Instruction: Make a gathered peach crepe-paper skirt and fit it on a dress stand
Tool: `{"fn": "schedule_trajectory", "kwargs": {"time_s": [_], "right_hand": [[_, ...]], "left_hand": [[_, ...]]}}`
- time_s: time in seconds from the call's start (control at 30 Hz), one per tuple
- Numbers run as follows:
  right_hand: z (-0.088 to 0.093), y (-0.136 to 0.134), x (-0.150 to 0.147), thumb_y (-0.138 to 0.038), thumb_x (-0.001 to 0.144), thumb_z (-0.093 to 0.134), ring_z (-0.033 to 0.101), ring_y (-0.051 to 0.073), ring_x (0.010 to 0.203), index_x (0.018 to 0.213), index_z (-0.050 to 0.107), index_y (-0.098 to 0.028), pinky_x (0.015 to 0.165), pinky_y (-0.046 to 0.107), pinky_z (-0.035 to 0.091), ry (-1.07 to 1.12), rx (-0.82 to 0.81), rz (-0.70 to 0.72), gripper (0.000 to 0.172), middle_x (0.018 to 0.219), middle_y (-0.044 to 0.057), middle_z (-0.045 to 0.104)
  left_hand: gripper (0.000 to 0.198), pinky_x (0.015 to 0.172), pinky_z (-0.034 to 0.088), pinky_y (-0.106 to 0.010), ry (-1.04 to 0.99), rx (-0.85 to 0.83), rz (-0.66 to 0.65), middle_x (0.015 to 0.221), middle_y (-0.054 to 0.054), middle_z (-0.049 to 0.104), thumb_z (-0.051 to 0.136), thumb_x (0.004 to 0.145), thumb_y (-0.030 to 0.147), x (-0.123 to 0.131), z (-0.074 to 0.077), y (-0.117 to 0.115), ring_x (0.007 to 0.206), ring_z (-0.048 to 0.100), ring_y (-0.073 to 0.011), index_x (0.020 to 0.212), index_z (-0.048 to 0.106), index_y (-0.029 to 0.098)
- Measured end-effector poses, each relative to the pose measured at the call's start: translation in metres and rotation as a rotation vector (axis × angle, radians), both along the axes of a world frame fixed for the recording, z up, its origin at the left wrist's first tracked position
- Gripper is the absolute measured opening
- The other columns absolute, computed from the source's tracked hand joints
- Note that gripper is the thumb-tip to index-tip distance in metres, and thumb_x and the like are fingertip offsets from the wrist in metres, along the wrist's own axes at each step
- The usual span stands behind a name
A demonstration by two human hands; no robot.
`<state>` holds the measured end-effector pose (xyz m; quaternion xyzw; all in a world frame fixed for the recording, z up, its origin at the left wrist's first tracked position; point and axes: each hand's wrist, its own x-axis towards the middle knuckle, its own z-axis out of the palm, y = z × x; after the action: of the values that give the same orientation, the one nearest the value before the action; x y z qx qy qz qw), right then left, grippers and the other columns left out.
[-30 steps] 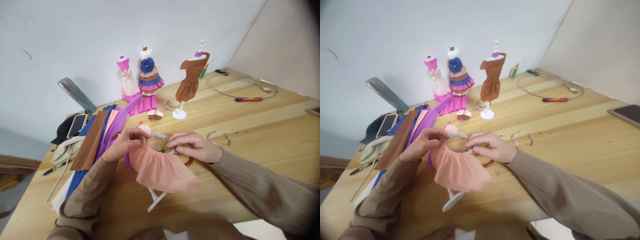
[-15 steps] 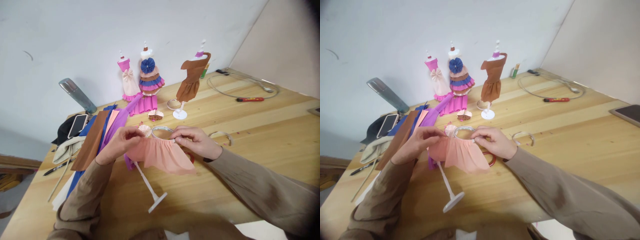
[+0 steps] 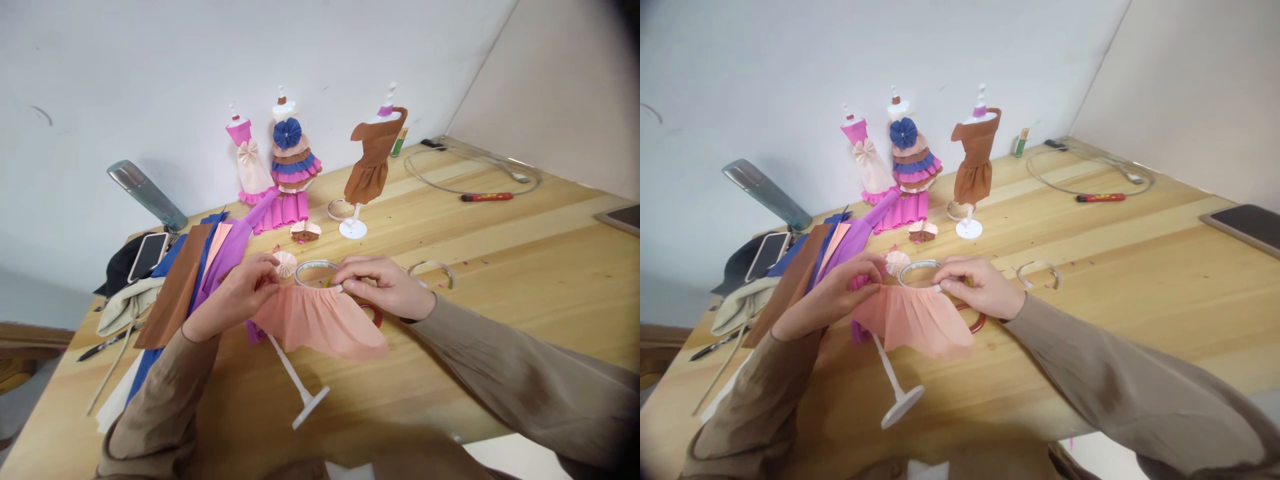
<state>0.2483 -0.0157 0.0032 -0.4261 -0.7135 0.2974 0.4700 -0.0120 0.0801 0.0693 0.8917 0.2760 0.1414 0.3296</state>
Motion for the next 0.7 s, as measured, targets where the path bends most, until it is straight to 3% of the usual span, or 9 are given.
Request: {"fn": "schedule_trajectory", "kwargs": {"time_s": [0.1,0.27,0.37,0.53,0.7], "right_hand": [[-0.001,-0.001,0.002,-0.037,0.091,0.059,0.062,0.015,0.074,0.087,0.074,-0.016,0.066,0.029,0.048,0.129,-0.086,0.011,0.025,0.084,0.007,0.069],[-0.002,-0.006,0.002,-0.052,0.083,0.069,0.054,0.012,0.060,0.097,0.076,-0.016,0.053,0.025,0.043,0.381,-0.326,0.033,0.039,0.074,0.006,0.068],[-0.001,-0.007,0.001,-0.054,0.078,0.073,0.053,0.011,0.059,0.093,0.077,-0.017,0.053,0.025,0.044,0.543,-0.375,0.077,0.041,0.078,0.007,0.071],[0.002,-0.006,-0.002,-0.041,0.078,0.076,0.061,0.010,0.061,0.094,0.071,-0.020,0.055,0.025,0.050,0.661,-0.296,0.033,0.026,0.106,0.008,0.072],[0.002,-0.006,-0.006,-0.028,0.086,0.067,0.064,0.007,0.054,0.082,0.053,-0.019,0.047,0.023,0.051,0.515,-0.198,-0.070,0.017,0.128,0.012,0.064]], "left_hand": [[0.014,0.102,0.042,-0.039,-0.011,-0.185,-0.108,0.128,-0.014,0.062,0.058,0.087,0.021,0.000,0.009,-0.002,0.134,0.048,-0.0295,0.074,0.056,0.017],[0.017,0.097,0.046,-0.040,-0.052,-0.565,-0.290,0.144,-0.016,0.054,0.059,0.089,0.024,-0.002,0.011,-0.001,0.116,0.062,-0.0283,0.076,0.053,0.015],[0.020,0.101,0.045,-0.041,-0.047,-0.714,-0.382,0.142,-0.016,0.057,0.060,0.091,0.026,-0.004,0.006,0.002,0.124,0.058,-0.0305,0.075,0.052,0.015],[0.019,0.105,0.042,-0.041,-0.111,-0.713,-0.366,0.141,-0.015,0.058,0.064,0.090,0.028,-0.008,0.005,0.007,0.130,0.054,-0.0313,0.078,0.056,0.015],[0.017,0.106,0.042,-0.045,-0.090,-0.786,-0.370,0.146,-0.017,0.052,0.064,0.090,0.026,-0.008,0.005,0.009,0.130,0.054,-0.0331,0.080,0.057,0.015]]}}
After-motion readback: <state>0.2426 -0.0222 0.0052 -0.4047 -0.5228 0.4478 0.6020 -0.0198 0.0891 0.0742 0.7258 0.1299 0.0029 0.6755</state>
